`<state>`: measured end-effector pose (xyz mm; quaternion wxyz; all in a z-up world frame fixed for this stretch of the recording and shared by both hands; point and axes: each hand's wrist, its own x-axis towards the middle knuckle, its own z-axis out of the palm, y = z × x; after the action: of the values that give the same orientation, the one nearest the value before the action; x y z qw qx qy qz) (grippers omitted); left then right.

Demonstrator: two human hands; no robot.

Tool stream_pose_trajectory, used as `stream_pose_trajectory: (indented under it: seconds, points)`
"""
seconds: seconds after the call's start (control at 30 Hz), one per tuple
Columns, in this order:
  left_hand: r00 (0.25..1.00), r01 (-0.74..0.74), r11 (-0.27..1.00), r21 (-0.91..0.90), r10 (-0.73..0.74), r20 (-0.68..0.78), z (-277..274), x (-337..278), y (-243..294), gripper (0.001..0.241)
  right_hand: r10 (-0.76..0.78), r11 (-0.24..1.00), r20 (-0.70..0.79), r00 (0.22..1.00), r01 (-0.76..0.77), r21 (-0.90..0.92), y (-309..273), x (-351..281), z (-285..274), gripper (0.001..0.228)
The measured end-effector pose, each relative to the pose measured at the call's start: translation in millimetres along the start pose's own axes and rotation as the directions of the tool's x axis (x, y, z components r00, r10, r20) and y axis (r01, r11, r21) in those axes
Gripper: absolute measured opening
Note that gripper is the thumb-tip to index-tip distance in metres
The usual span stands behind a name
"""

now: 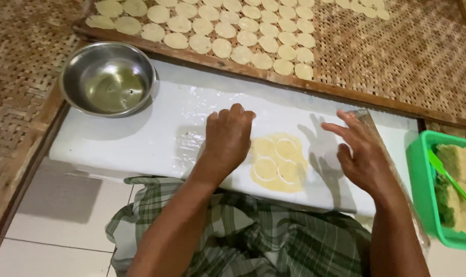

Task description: Rolling out dough and using a circular cutter to create uniform discs, then placing them on a tray.

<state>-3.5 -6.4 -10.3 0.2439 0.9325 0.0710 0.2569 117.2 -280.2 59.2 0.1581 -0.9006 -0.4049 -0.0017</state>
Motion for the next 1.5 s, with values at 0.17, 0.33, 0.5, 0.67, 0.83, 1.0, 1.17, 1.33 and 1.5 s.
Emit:
stream_pose_trajectory:
  seconds: [0.17,0.33,0.5,0.67,0.83,1.0,1.17,1.33,1.5]
  points:
    - [1.0,-0.014,1.0,0.015,0.014,-0.014,-1,-5,3,0.025,-0.119,0.993,0.079,0.99,0.119,0.004,-17,29,37,0.063]
    - [0.994,0.051,0.999,0.015,-0.052,0.092,-1,-5,3,0.033,-0.209,0.978,0.141,0.968,0.203,0.057,-39,37,54,0.067]
    - [0.986,0.079,0.997,0.02,-0.081,0.144,-3,-4,5,0.031,-0.171,0.985,0.154,0.973,0.173,-0.004,-45,43,58,0.07]
    - [0.979,0.09,0.995,0.032,-0.095,0.181,-4,-2,6,0.032,-0.183,0.98,0.165,0.969,0.193,-0.049,-41,43,68,0.061]
    - [0.975,0.114,0.993,-0.007,-0.11,0.192,-7,-4,9,0.028,-0.185,0.978,0.154,0.971,0.196,-0.064,-40,39,69,0.055]
    - [0.974,0.107,0.994,-0.02,-0.101,0.203,-10,-3,9,0.029,-0.167,0.984,0.131,0.977,0.174,-0.043,-44,42,67,0.034]
    - [0.985,0.075,0.997,-0.002,-0.074,0.157,-7,-5,7,0.03,-0.105,0.994,0.102,0.989,0.106,-0.001,-28,42,66,0.033]
    - [0.988,0.066,0.998,-0.012,-0.063,0.14,-6,-6,7,0.029,-0.077,0.997,0.08,0.994,0.077,0.005,-14,40,64,0.04]
    - [0.99,0.063,0.998,-0.011,-0.061,0.129,-3,-7,6,0.03,-0.064,0.998,0.102,0.993,0.064,0.004,-20,38,67,0.049]
